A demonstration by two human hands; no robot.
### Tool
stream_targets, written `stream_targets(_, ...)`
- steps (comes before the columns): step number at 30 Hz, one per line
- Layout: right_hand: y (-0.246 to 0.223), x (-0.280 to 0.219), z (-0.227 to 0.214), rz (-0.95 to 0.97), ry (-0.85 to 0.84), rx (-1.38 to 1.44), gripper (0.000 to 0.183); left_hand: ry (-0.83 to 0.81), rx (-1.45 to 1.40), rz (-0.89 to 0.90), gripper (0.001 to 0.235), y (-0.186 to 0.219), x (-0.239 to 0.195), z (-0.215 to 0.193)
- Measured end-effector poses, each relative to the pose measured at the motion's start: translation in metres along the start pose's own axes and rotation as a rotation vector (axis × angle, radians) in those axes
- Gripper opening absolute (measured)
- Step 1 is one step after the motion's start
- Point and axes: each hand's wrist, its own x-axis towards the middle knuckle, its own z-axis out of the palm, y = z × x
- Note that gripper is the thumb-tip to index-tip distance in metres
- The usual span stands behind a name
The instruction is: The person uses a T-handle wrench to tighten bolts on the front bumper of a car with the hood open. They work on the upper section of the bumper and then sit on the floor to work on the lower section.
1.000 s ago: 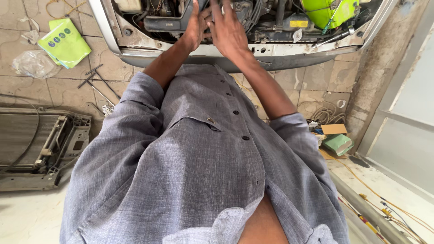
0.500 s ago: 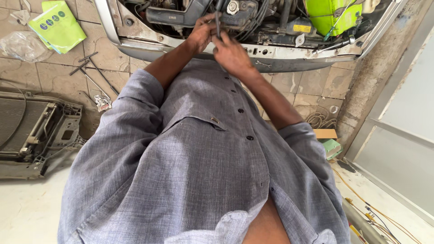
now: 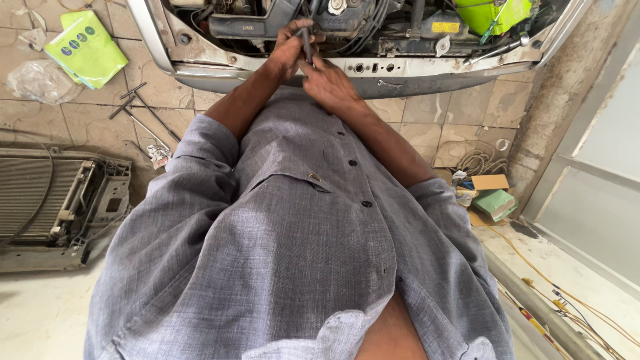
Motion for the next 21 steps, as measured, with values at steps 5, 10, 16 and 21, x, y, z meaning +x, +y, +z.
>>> stream_targets(5,-0.007,-0.011,-0.034,-0.248,0.176,-0.807,0.022,0.052,-0.057,0.009,0.033,0.004,0.011,0.005)
stream_targets(10,0.001,-0.023,-0.060,-0.239,0.383,-0.837,0.041,-0.001,-0.046,0.120,0.017,-0.014,0.032,0.004)
stream_targets(16,0.026,0.032,-0.030,0.098,0.443,-0.585,0.026,-0.066,-0.045,0.080,0.053,-0.020,0.036,0.003)
stream_targets(21,0.070,0.066,-0.033,0.327,0.624,0.515,0.020,-0.289,-0.105,0.155,0.073,-0.012,0.038,0.015)
